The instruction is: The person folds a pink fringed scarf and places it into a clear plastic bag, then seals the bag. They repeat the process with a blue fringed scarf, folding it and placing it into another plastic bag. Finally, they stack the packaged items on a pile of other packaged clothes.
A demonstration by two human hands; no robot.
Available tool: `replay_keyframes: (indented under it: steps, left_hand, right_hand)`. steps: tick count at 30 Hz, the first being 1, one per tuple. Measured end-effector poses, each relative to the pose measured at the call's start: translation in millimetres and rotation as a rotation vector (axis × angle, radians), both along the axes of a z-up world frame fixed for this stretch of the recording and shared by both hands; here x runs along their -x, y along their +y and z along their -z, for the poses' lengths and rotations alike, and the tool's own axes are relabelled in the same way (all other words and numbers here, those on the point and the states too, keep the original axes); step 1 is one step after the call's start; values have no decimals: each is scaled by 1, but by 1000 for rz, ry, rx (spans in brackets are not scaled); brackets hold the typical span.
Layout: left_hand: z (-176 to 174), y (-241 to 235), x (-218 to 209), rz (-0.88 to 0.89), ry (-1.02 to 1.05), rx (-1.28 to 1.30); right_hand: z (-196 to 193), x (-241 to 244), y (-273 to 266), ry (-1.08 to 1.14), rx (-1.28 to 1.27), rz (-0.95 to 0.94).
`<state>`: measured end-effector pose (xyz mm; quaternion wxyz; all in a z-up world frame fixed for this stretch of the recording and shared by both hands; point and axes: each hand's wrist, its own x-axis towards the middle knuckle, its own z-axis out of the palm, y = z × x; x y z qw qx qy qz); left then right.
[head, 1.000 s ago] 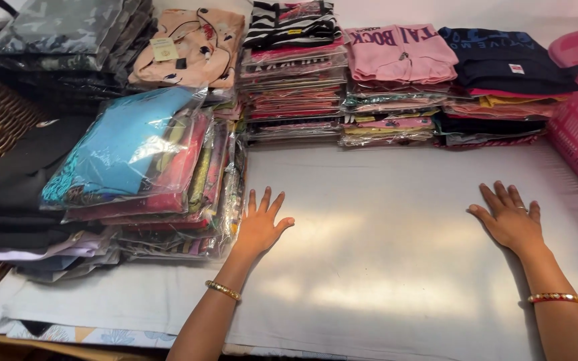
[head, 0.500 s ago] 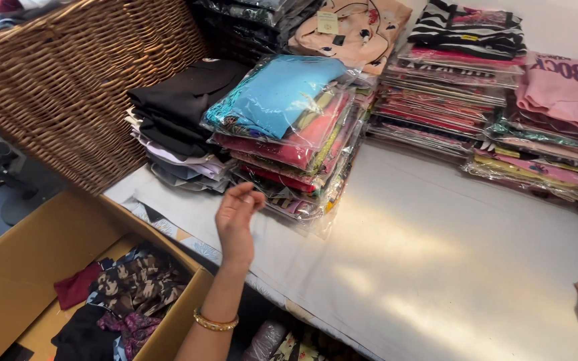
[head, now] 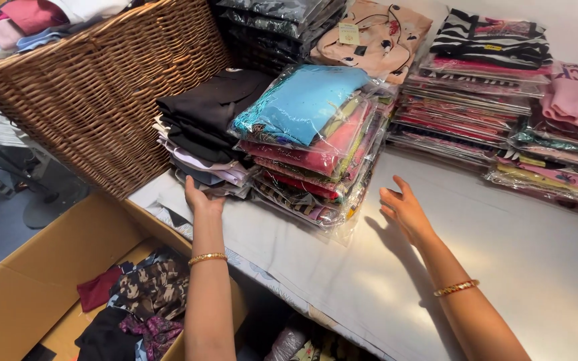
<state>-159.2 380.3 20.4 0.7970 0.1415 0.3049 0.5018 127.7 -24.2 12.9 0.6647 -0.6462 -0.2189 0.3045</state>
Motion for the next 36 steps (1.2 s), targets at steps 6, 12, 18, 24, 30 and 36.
replay_keyframes:
  steps: [6,12,18,24,30,36]
  left_hand:
    - [-3,-101,-15,58,254,-49]
    - [62,-117,-52,303,67,-69]
    - [46,-126,-70,247,37,-44]
    - [39,-105,-70,286,69,-67]
    - [17,-104,-88,368,57,-143]
    - [25,-132,-91,315,88,-195]
  right_hand:
    - [8,-6,58,284,-221,99]
    - [51,-54,104,357,-298,160]
    - [-2,-44,100,468,-257,108]
    - [15,-66,116,426,-327,135]
    - [5,-57,114,473,-352,124]
    - [19,-61,115,516,-350,227]
